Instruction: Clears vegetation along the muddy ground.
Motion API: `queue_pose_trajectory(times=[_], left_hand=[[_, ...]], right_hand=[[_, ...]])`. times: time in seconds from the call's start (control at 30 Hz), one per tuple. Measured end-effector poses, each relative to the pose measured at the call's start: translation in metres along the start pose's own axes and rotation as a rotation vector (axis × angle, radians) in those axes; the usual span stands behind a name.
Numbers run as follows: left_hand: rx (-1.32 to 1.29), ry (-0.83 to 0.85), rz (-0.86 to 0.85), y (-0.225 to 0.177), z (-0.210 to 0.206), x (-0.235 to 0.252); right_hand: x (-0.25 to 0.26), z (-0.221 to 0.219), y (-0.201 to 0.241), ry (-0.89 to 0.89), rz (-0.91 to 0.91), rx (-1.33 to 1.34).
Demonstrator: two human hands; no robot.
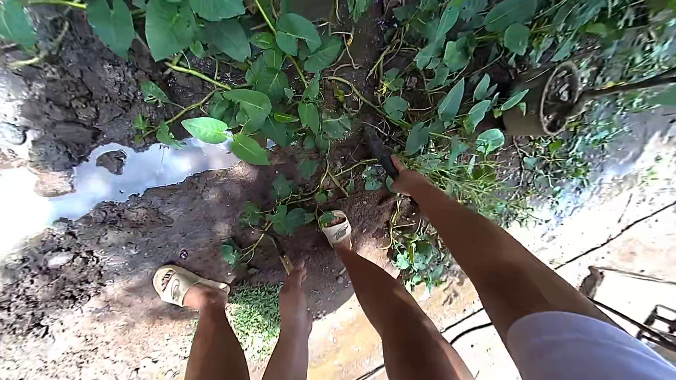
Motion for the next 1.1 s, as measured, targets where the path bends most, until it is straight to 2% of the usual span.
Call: queue_pose_trajectory(times=[0.17,0.3,0.43,0.57,0.73,0.83,0.93,1.03,1.1], left_hand=[[0.080,0.006,0.088,-0.032,-0.015,-0.031],[0.023,0.031,0.029,-0.014,-0.015,-0.020],[-0.036,0.056,-0.023,0.011,-0.009,-0.003],[-0.074,0.061,0.004,0.008,-0.005,-0.003],[-0.059,0.084,0.007,0.007,0.002,0.000],[-0.059,0.035,0.032,-0.013,0.000,-0.020],[-0.060,0.028,0.062,-0.032,0.000,-0.039],[-0.036,0.097,0.032,-0.021,0.006,-0.024],[-0.052,0.113,0.020,-0.010,0.007,-0.016]], right_hand=[[-0.023,0.039,0.003,-0.064,0.029,-0.115],[-0.048,0.044,0.012,-0.087,0.046,-0.101],[-0.048,0.036,0.013,-0.053,0.079,-0.023],[-0.049,0.042,0.010,-0.073,0.120,0.050],[-0.052,0.065,-0.003,-0.139,0.122,-0.015],[-0.079,0.091,0.007,-0.127,0.125,-0.061],[-0.098,0.111,0.022,-0.192,0.141,-0.092],[-0.121,0.127,0.044,-0.207,0.153,-0.034],[-0.137,0.135,0.056,-0.151,0.206,0.135]])
Point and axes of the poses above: each hand's wrist, its own x-axis towards the middle knuckle, its own z-axis out of the back of the hand, y = z × x, the point moved 6 cm from there along x, towards the middle knuckle, and after that the axes turned 2 degrees about x, right-handed, at the moved point
